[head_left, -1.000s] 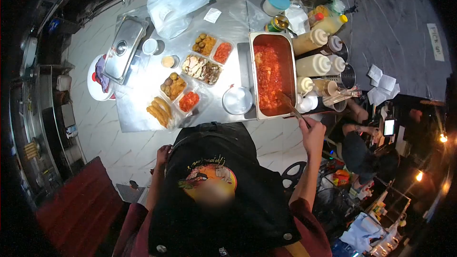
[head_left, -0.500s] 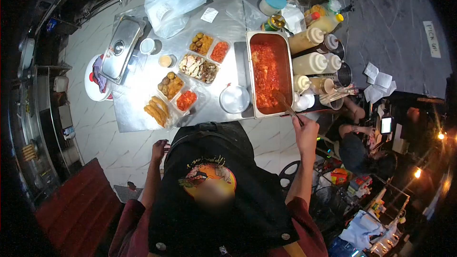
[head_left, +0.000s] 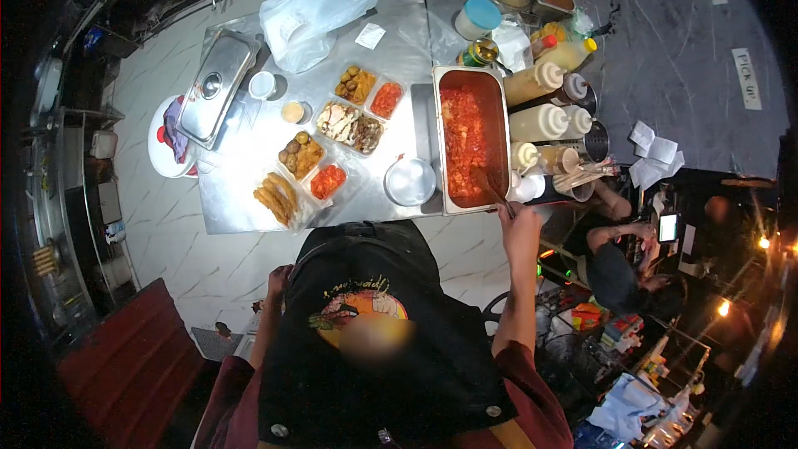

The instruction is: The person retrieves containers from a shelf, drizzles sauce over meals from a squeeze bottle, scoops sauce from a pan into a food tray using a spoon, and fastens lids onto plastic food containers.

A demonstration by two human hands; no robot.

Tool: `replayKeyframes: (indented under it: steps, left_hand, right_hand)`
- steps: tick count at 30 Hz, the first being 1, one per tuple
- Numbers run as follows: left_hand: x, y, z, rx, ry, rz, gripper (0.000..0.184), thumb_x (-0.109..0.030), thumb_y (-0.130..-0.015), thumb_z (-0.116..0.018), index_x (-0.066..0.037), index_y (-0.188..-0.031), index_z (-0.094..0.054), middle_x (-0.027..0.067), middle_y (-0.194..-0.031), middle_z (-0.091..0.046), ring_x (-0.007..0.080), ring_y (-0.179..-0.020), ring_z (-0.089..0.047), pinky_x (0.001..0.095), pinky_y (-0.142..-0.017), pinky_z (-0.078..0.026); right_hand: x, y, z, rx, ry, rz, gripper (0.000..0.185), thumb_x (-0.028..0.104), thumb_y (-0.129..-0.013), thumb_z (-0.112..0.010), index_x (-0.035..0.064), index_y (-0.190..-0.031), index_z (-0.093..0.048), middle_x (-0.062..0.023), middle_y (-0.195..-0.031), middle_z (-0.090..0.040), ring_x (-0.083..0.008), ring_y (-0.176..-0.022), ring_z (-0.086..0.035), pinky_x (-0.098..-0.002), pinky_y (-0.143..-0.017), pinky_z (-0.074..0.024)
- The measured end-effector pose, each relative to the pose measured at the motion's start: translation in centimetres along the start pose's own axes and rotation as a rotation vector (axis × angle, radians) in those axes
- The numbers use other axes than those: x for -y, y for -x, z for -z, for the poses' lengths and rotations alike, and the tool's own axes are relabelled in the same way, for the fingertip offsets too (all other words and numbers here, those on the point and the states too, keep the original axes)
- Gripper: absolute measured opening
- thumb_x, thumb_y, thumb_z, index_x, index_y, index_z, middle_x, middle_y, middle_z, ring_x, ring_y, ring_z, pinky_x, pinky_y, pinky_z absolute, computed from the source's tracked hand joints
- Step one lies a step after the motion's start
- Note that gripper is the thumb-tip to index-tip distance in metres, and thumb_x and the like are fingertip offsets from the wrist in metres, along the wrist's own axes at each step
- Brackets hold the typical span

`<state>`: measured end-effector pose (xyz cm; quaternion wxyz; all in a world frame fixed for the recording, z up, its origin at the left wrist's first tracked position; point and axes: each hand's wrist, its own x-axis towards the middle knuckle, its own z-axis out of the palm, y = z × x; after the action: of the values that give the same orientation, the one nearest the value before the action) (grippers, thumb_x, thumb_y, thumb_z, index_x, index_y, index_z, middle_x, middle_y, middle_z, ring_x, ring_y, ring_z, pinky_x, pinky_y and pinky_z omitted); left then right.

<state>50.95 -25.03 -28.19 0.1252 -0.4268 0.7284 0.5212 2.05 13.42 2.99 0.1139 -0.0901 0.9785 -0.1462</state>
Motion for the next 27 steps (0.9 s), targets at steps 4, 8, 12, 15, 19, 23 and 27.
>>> replayKeyframes:
  steps: [4,8,12,15,19,23,27]
  left_hand:
    - [-5.0,1.7,0.5,0.009,0.173,0.311,0.035,-0.028,-0.098,-0.063,0.004,-0.109,-0.073,0.0128,-0.102,-0.074,0.0226,-0.094,-0.068,0.0337,-0.083,-0.052]
    - [-6.6,1.6,0.3,-0.025,0.290,0.280,0.031,-0.025,-0.099,-0.062,0.003,-0.109,-0.071,0.0099,-0.094,-0.072,0.0187,-0.087,-0.067,0.0324,-0.077,-0.051]
    - [-5.0,0.1,0.0,-0.003,0.326,0.064,0.029,-0.023,-0.100,-0.060,0.002,-0.110,-0.069,0.0099,-0.092,-0.071,0.0199,-0.082,-0.068,0.0327,-0.074,-0.053]
    - [-4.8,-0.9,-0.2,0.024,0.318,0.042,0.028,-0.022,-0.100,-0.058,0.002,-0.110,-0.067,0.0101,-0.090,-0.070,0.0201,-0.077,-0.068,0.0319,-0.068,-0.054]
    - [-6.3,-1.0,-0.4,0.033,0.431,0.129,0.027,-0.023,-0.100,-0.059,0.001,-0.110,-0.067,0.0100,-0.088,-0.070,0.0186,-0.071,-0.067,0.0312,-0.063,-0.053]
    - [-5.4,-1.9,-1.1,0.011,0.562,0.300,0.030,-0.028,-0.099,-0.061,0.000,-0.109,-0.068,0.0090,-0.086,-0.070,0.0171,-0.067,-0.063,0.0309,-0.061,-0.053]
    - [-4.2,-2.2,-1.7,0.014,0.616,0.329,0.029,-0.028,-0.098,-0.061,-0.003,-0.110,-0.069,0.0075,-0.085,-0.070,0.0160,-0.066,-0.064,0.0296,-0.060,-0.051]
  right_hand:
    - [0.0,-0.1,-0.4,-0.046,-0.060,0.014,0.024,0.019,-0.092,-0.070,-0.0048,-0.089,-0.071,-0.0295,-0.074,-0.063,-0.0476,-0.072,-0.063,-0.0508,-0.065,-0.0497]
    - [-0.2,0.5,1.2,-0.040,-0.103,-0.001,0.025,0.019,-0.093,-0.069,-0.0056,-0.094,-0.072,-0.0275,-0.068,-0.060,-0.0394,-0.059,-0.059,-0.0442,-0.062,-0.0493]
    - [-0.7,2.2,3.6,-0.038,-0.274,-0.102,0.027,0.020,-0.093,-0.069,-0.0053,-0.102,-0.072,-0.0244,-0.066,-0.059,-0.0250,-0.057,-0.057,-0.0385,-0.061,-0.0486]
    - [0.4,3.6,6.4,-0.061,-0.270,-0.099,0.031,0.022,-0.092,-0.071,-0.0066,-0.104,-0.072,-0.0163,-0.065,-0.063,-0.0143,-0.060,-0.056,-0.0340,-0.061,-0.0476]
    - [2.3,5.0,9.1,-0.033,-0.402,-0.134,0.031,0.021,-0.094,-0.071,-0.0096,-0.103,-0.071,-0.0066,-0.065,-0.060,-0.0087,-0.064,-0.052,-0.0296,-0.060,-0.0447]
    - [5.7,6.0,11.2,-0.011,-0.436,-0.177,0.030,0.019,-0.093,-0.074,-0.0090,-0.103,-0.072,-0.0026,-0.067,-0.061,-0.0073,-0.065,-0.050,-0.0265,-0.058,-0.0423]
    - [8.8,5.6,12.2,0.151,-0.486,-0.194,0.025,0.016,-0.093,-0.074,-0.0064,-0.104,-0.074,0.0007,-0.072,-0.063,-0.0058,-0.066,-0.051,-0.0233,-0.058,-0.0413]
